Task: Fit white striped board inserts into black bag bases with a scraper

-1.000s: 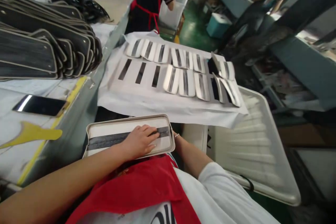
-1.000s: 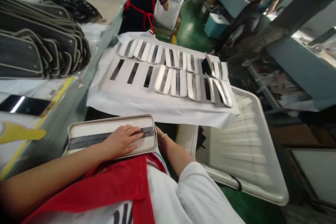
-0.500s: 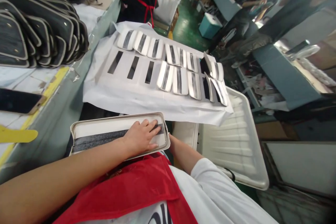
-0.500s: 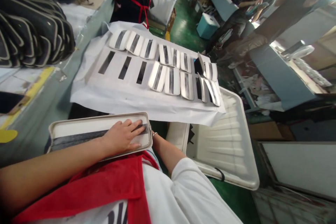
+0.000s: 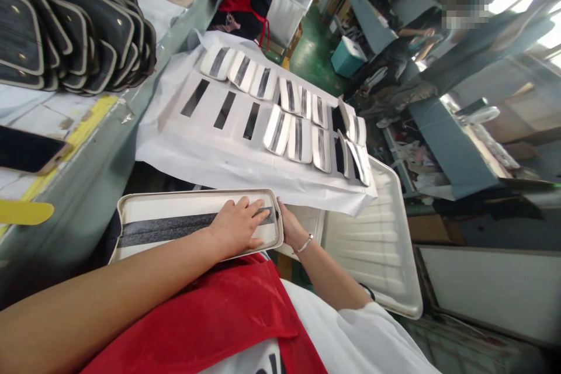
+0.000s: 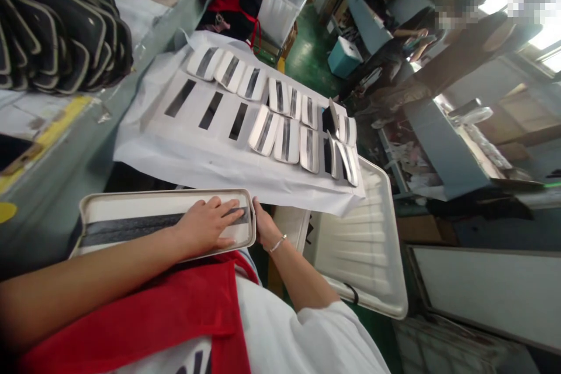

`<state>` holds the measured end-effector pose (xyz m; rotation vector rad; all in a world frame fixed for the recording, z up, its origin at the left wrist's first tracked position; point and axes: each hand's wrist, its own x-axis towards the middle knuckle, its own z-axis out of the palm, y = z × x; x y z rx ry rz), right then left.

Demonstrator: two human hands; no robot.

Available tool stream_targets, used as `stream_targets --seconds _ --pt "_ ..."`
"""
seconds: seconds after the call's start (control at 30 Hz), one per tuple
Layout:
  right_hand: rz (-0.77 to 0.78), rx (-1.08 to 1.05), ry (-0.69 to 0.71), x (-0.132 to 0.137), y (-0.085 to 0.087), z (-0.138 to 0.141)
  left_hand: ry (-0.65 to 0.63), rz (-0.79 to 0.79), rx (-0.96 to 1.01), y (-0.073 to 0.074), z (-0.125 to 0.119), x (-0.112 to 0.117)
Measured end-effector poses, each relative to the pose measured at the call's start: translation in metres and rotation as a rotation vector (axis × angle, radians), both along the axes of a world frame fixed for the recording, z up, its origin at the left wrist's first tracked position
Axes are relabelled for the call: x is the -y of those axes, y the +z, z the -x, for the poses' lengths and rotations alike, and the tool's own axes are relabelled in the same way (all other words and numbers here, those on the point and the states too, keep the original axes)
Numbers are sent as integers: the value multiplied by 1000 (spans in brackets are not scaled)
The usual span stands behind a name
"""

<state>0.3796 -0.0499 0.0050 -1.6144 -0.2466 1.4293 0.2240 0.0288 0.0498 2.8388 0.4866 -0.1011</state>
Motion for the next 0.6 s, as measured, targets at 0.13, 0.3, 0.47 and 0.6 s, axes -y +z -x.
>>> stream_targets --seconds 0.13,0.3,0.47,0.6 --pt "-61 367 319 15 18 -16 -5 20 -3 1 -2 -2" --pt "-22 920 648 20 40 -21 31 48 19 -1 -1 -4" --pt "96 1176 739 12 55 -11 57 45 46 -3 2 -4" --pt "136 1250 729 10 60 -8 44 25 35 -4 2 -4"
